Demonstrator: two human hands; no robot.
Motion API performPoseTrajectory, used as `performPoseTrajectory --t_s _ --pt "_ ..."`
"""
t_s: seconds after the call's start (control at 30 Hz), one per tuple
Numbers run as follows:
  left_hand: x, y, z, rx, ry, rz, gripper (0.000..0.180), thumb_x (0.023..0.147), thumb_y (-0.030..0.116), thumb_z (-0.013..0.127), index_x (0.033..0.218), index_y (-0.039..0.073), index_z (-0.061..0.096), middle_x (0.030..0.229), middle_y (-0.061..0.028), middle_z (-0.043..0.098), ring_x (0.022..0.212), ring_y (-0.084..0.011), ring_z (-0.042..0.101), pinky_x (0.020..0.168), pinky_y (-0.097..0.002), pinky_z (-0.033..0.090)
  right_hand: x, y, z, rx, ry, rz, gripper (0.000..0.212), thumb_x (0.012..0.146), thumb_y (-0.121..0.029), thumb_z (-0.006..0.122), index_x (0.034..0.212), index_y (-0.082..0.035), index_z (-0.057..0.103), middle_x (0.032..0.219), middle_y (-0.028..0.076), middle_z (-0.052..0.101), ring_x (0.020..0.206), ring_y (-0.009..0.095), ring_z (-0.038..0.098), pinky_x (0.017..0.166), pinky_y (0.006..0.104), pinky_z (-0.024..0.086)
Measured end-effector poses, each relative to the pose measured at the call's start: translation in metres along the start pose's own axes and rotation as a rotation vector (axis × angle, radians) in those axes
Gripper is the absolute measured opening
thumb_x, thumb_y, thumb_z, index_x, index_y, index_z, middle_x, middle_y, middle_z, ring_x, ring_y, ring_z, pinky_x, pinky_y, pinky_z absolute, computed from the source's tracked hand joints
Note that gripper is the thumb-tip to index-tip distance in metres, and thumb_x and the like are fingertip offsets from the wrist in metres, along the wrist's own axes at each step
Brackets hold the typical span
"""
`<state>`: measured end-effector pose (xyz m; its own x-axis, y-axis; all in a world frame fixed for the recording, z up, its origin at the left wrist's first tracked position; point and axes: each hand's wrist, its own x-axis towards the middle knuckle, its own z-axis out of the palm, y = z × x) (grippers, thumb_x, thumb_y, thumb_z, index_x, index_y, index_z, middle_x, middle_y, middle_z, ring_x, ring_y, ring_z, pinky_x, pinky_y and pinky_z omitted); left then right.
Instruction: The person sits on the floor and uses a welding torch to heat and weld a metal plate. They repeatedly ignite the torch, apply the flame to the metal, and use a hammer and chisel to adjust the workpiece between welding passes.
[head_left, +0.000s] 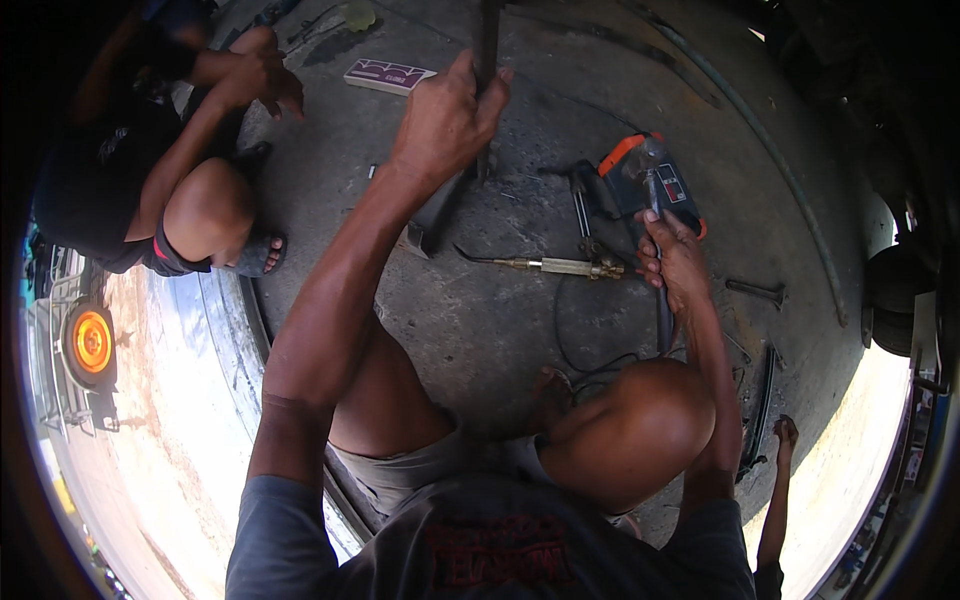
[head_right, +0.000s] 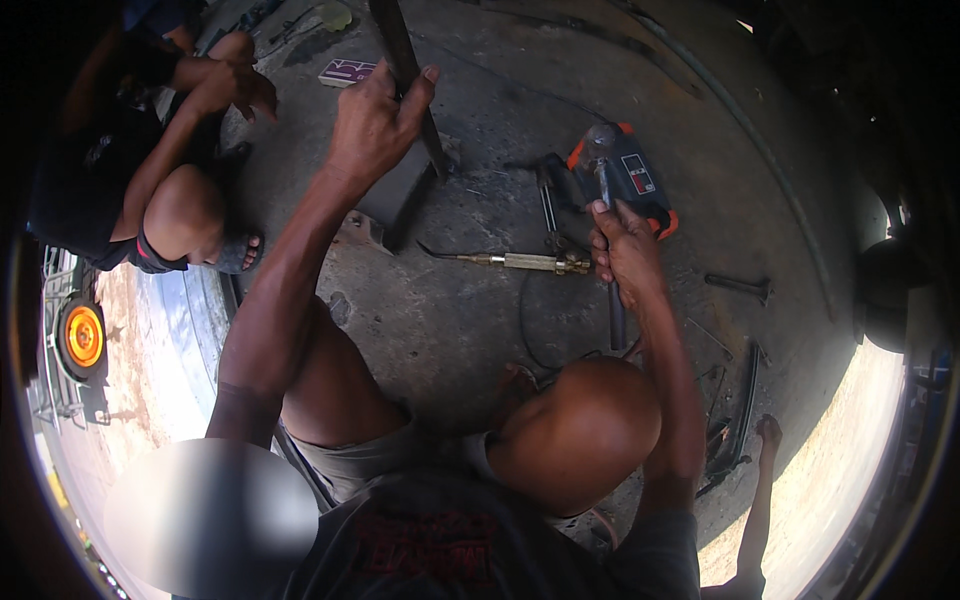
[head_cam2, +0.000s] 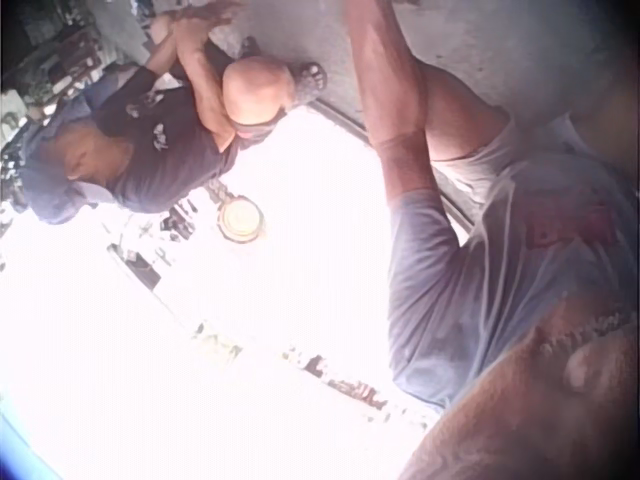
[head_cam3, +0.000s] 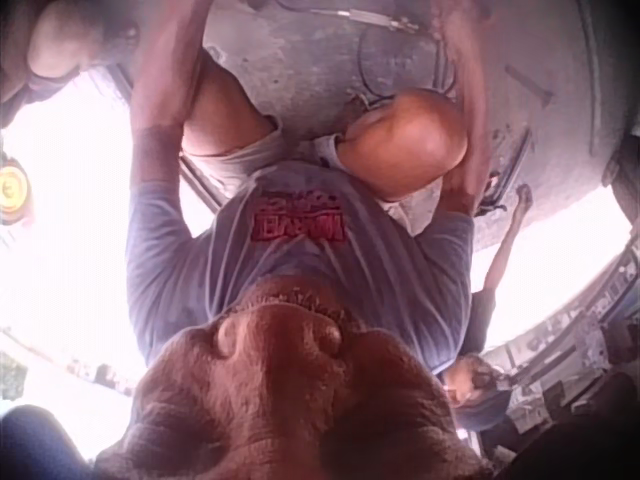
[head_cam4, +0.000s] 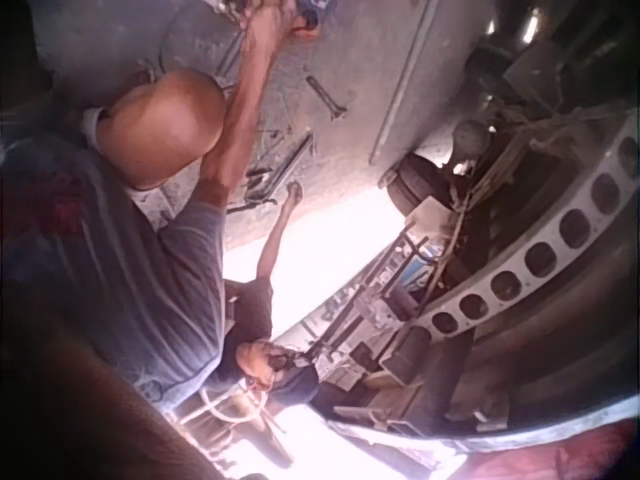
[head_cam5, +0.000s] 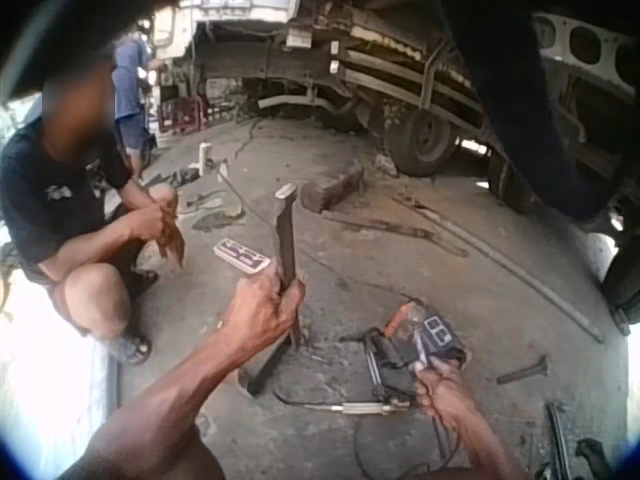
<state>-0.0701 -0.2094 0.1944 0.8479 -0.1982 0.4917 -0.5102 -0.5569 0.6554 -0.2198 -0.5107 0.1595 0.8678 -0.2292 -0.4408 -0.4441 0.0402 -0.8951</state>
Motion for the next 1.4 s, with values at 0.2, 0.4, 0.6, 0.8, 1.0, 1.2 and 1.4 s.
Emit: performPoseTrajectory --t_s 0.2,0.4,0.6,0.8,1.0,1.2,1.4 --pt "0.002 -0.015 0.012 0.037 0.017 0.026 0.036 0.106 0.035 0.067 0.103 -0.001 0.065 0.074 -0.0152 0.074 0.070 -0.0309 0.078 0.060 -0.0424 0.059 -0.015 0.002 0.007 -0.078 -0.007 -0.005 0.041 0.107 -0.041 0.067 0.125 -0.005 0.061 0.072 -0.005 0.045 0.053 0.003 0.040 0.042 0.0212 0.031" --pt "0.003 -0.015 0.017 0.066 0.053 0.024 0.033 0.106 0.033 0.068 0.104 0.000 0.065 0.073 -0.0144 0.073 0.069 -0.0333 0.077 0.061 -0.0433 0.059 -0.025 0.000 0.018 -0.141 -0.011 -0.034 0.045 0.106 -0.044 0.067 0.126 -0.004 0.062 0.071 -0.005 0.045 0.052 0.003 0.040 0.043 0.0221 0.031" --pt "-0.007 -0.021 0.019 0.054 -0.029 0.136 0.037 0.107 0.037 0.062 0.110 0.000 0.058 0.090 -0.0263 0.072 0.079 -0.0479 0.073 0.069 -0.0564 0.058 -0.050 -0.017 0.021 -0.290 -0.083 -0.135 0.043 0.107 -0.041 0.066 0.128 -0.005 0.059 0.072 -0.004 0.050 0.054 0.003 0.043 0.045 0.0236 0.033" --pt "-0.009 0.001 0.028 0.099 -0.096 0.105 0.031 0.108 0.034 0.062 0.114 0.004 0.059 0.090 -0.0198 0.072 0.079 -0.0419 0.074 0.070 -0.0514 0.060 -0.094 -0.070 0.027 -0.415 0.035 -0.478 0.038 0.111 -0.036 0.061 0.128 -0.002 0.059 0.076 -0.003 0.053 0.066 0.004 0.047 0.057 0.0239 0.038" --pt "-0.011 0.009 0.023 0.094 -0.134 0.018 0.031 0.107 0.031 0.064 0.112 0.002 0.055 0.090 -0.0237 0.070 0.082 -0.0446 0.073 0.070 -0.0531 0.059 -0.133 -0.121 0.021 -0.557 0.159 -0.872 0.048 0.113 -0.044 0.053 0.128 0.002 0.057 0.072 -0.002 0.046 0.053 0.003 0.039 0.047 0.0217 0.031" --pt "-0.010 -0.006 0.018 0.069 -0.061 0.083 0.030 0.106 0.028 0.065 0.110 0.001 0.055 0.089 -0.0257 0.069 0.080 -0.0471 0.071 0.070 -0.0537 0.057 -0.168 -0.199 0.058 -0.509 0.139 -1.099 0.051 0.113 -0.047 0.051 0.124 0.002 0.060 0.074 -0.002 0.052 0.056 0.003 0.041 0.052 0.0211 0.030" --pt "-0.007 -0.002 0.022 0.007 -0.039 0.093 0.029 0.106 0.028 0.065 0.108 0.000 0.055 0.082 -0.0243 0.068 0.077 -0.0457 0.071 0.067 -0.0533 0.055 -0.136 -0.211 0.080 -0.372 0.038 -1.198 0.052 0.112 -0.051 0.051 0.125 -0.001 0.058 0.081 0.001 0.054 0.057 0.009 0.043 0.050 0.0227 0.034"
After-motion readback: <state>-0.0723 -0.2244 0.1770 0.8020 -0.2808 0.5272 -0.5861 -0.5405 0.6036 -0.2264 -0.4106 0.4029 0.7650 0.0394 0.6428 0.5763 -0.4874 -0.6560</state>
